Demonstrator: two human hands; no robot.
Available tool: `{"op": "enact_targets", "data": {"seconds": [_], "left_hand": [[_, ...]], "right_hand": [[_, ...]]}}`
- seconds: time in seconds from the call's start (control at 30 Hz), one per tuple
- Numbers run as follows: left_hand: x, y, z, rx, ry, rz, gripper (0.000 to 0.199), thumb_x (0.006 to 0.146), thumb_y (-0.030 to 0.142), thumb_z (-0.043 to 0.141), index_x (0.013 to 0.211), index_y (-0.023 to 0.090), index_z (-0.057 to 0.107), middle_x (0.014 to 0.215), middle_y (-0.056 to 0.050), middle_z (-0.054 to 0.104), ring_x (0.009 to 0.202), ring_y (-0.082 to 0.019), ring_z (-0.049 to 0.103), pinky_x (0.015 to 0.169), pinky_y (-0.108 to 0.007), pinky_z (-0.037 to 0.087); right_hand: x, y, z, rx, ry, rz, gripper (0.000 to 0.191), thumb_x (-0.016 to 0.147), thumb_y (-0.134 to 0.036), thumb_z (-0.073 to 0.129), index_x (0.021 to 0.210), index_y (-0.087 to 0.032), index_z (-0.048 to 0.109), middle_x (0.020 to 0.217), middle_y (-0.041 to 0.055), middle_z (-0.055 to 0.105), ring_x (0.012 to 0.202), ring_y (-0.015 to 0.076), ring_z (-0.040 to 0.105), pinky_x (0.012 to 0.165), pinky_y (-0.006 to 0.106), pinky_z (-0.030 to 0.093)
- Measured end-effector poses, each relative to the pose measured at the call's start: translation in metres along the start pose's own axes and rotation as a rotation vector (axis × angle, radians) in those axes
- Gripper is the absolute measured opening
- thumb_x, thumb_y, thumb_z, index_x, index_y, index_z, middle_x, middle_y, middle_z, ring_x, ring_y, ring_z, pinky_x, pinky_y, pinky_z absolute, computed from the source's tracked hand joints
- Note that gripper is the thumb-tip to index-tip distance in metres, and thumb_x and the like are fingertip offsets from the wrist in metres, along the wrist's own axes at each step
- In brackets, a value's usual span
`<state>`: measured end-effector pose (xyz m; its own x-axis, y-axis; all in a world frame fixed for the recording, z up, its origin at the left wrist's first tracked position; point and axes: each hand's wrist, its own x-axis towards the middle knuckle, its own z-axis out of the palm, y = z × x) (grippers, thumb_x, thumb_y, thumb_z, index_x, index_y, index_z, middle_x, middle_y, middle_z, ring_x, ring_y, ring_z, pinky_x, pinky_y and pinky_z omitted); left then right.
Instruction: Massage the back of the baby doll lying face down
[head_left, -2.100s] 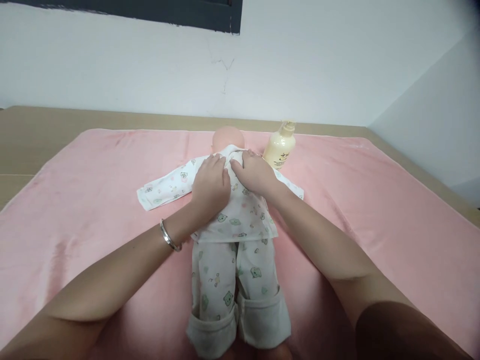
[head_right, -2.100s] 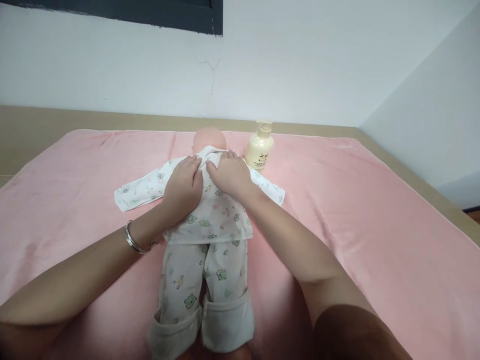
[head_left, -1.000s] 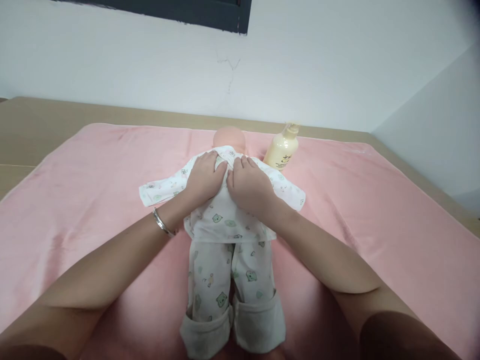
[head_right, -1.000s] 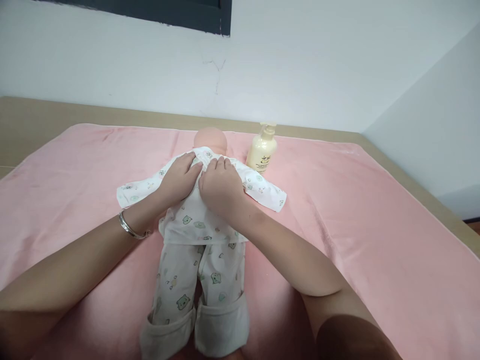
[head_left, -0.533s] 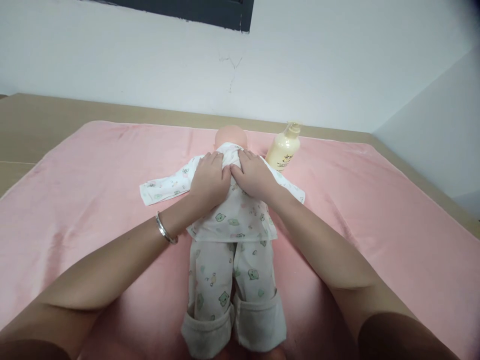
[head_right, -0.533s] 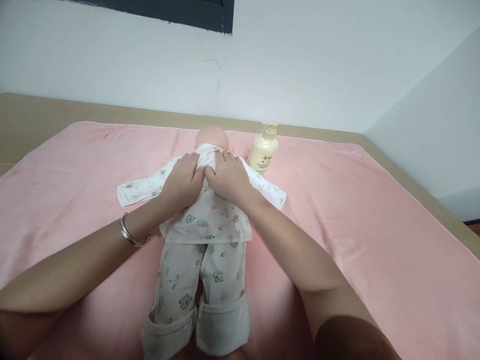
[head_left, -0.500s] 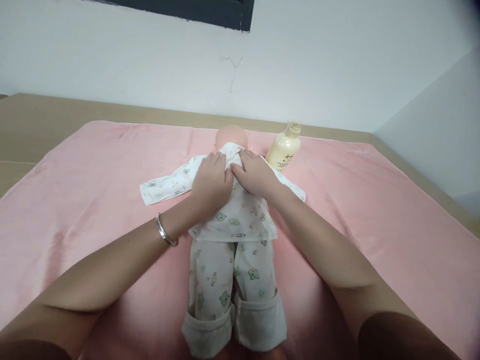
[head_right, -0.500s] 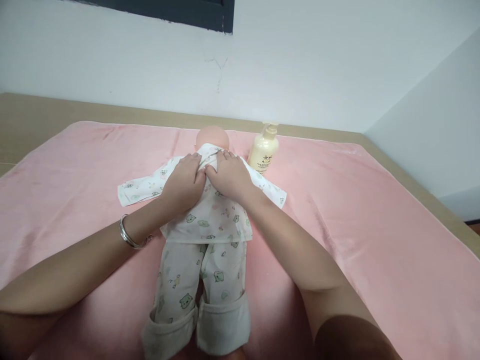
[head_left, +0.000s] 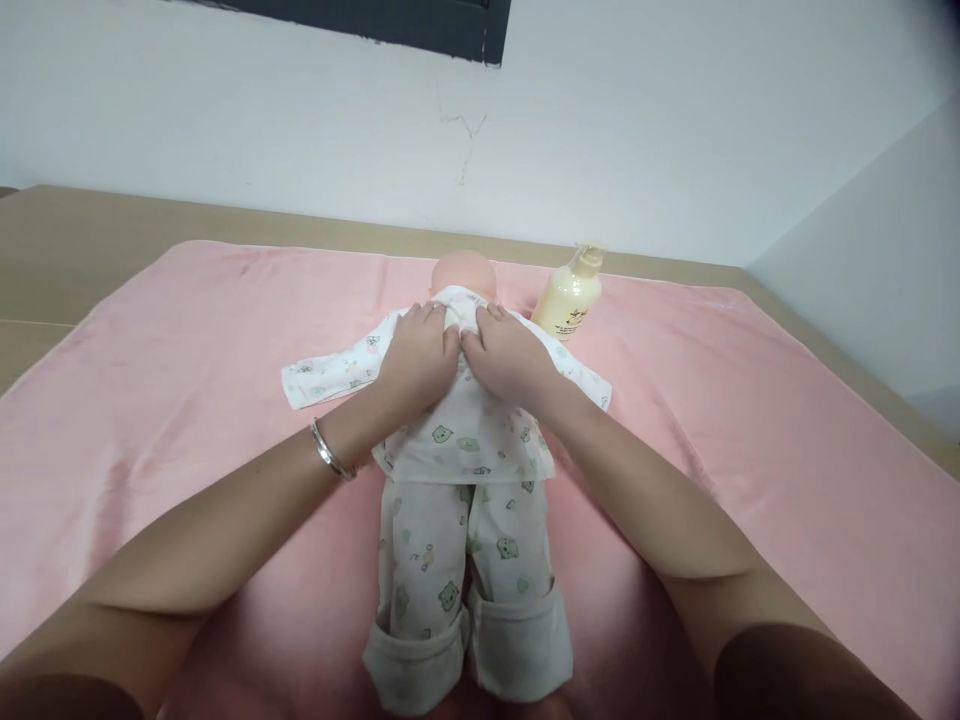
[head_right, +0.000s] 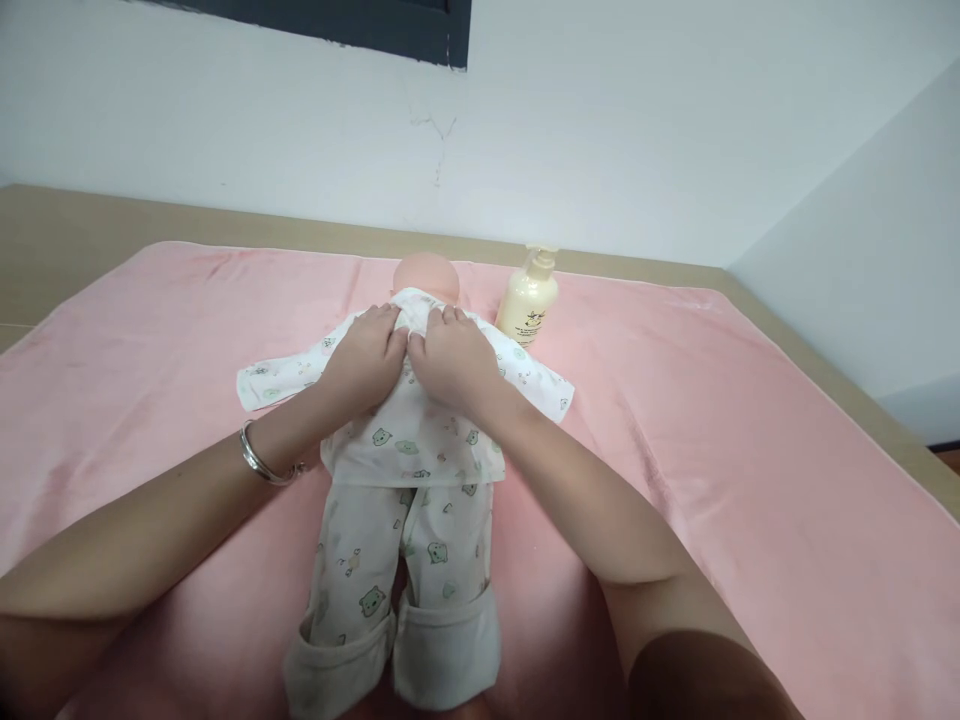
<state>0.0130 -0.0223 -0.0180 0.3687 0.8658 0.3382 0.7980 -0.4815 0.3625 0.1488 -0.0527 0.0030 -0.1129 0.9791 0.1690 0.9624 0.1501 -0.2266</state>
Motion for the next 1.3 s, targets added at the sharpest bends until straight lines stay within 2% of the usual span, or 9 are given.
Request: {"op": "enact_targets", "data": {"seconds": [0.1, 0.17, 0.33, 0.47, 0.63, 0.83, 1.1, 1.2, 1.3], "left_hand": [[-0.014, 0.010, 0.008, 0.100, 0.085, 0.131, 0.044, 0.099, 0.020, 0.031, 0.126, 0.002, 0.060, 0.137, -0.025, 0.064, 0.139, -0.035, 0.054, 0.124, -0.055, 0.037], [-0.016, 0.012, 0.008, 0.107, 0.077, 0.168, 0.043, 0.098, 0.018, 0.031, 0.123, 0.002, 0.062, 0.136, -0.025, 0.064, 0.140, -0.035, 0.054, 0.126, -0.053, 0.035], [0.004, -0.001, -0.006, -0.077, -0.074, -0.065, 0.039, 0.097, 0.027, 0.035, 0.120, 0.009, 0.062, 0.133, -0.021, 0.066, 0.129, -0.032, 0.060, 0.116, -0.049, 0.045], [0.013, -0.007, -0.009, -0.188, -0.070, -0.182, 0.032, 0.097, 0.031, 0.037, 0.106, 0.015, 0.062, 0.120, -0.016, 0.071, 0.114, -0.030, 0.065, 0.106, -0.046, 0.050], [0.008, -0.005, 0.000, -0.149, -0.022, -0.128, 0.035, 0.098, 0.032, 0.035, 0.113, 0.015, 0.062, 0.127, -0.017, 0.068, 0.124, -0.031, 0.058, 0.116, -0.051, 0.041], [0.009, -0.007, 0.002, -0.142, -0.006, -0.116, 0.037, 0.098, 0.032, 0.035, 0.115, 0.014, 0.063, 0.126, -0.017, 0.068, 0.126, -0.031, 0.058, 0.118, -0.052, 0.040], [-0.009, 0.005, 0.011, -0.025, 0.105, -0.005, 0.045, 0.098, 0.026, 0.034, 0.133, 0.007, 0.056, 0.140, -0.022, 0.061, 0.138, -0.037, 0.051, 0.120, -0.057, 0.037], [-0.005, 0.005, 0.005, -0.055, 0.039, -0.002, 0.046, 0.096, 0.025, 0.033, 0.132, 0.007, 0.056, 0.141, -0.023, 0.060, 0.135, -0.036, 0.052, 0.118, -0.057, 0.039], [0.006, -0.002, -0.007, -0.128, -0.058, -0.054, 0.036, 0.092, 0.027, 0.038, 0.115, 0.013, 0.061, 0.123, -0.019, 0.068, 0.118, -0.033, 0.060, 0.111, -0.054, 0.046]], "right_hand": [[0.015, 0.014, 0.001, 0.037, -0.043, 0.026, 0.055, 0.103, -0.030, 0.029, 0.138, 0.007, 0.052, 0.150, 0.0308, 0.052, 0.145, 0.0383, 0.045, 0.121, 0.050, 0.035], [0.017, 0.016, 0.002, 0.051, -0.045, 0.046, 0.056, 0.103, -0.030, 0.028, 0.138, 0.006, 0.052, 0.152, 0.0305, 0.050, 0.146, 0.0388, 0.044, 0.121, 0.053, 0.034], [-0.004, -0.003, -0.005, 0.030, -0.064, 0.005, 0.055, 0.102, -0.026, 0.029, 0.141, 0.006, 0.050, 0.152, 0.0300, 0.050, 0.150, 0.0383, 0.041, 0.125, 0.053, 0.031], [-0.014, -0.010, -0.017, 0.091, -0.133, -0.047, 0.055, 0.100, -0.021, 0.033, 0.146, 0.005, 0.047, 0.160, 0.0276, 0.043, 0.157, 0.0320, 0.032, 0.128, 0.047, 0.030], [0.003, 0.006, -0.007, 0.135, -0.060, 0.056, 0.056, 0.105, -0.034, 0.032, 0.146, 0.000, 0.050, 0.161, 0.0238, 0.043, 0.154, 0.0341, 0.036, 0.126, 0.048, 0.032], [0.011, 0.010, 0.008, 0.017, 0.019, 0.044, 0.054, 0.105, -0.030, 0.028, 0.138, 0.003, 0.055, 0.150, 0.0273, 0.054, 0.145, 0.0379, 0.046, 0.122, 0.052, 0.033], [0.012, 0.020, -0.008, 0.016, -0.116, -0.058, 0.054, 0.105, -0.033, 0.026, 0.138, 0.000, 0.053, 0.149, 0.0290, 0.053, 0.142, 0.0389, 0.048, 0.114, 0.054, 0.041], [0.006, 0.015, -0.002, -0.056, -0.056, -0.093, 0.053, 0.105, -0.028, 0.025, 0.141, 0.000, 0.051, 0.148, 0.0301, 0.053, 0.144, 0.0404, 0.046, 0.115, 0.059, 0.039], [-0.008, 0.000, 0.002, -0.147, -0.013, -0.132, 0.054, 0.105, -0.025, 0.024, 0.142, 0.004, 0.051, 0.146, 0.0312, 0.054, 0.143, 0.0421, 0.047, 0.116, 0.060, 0.038]]}}
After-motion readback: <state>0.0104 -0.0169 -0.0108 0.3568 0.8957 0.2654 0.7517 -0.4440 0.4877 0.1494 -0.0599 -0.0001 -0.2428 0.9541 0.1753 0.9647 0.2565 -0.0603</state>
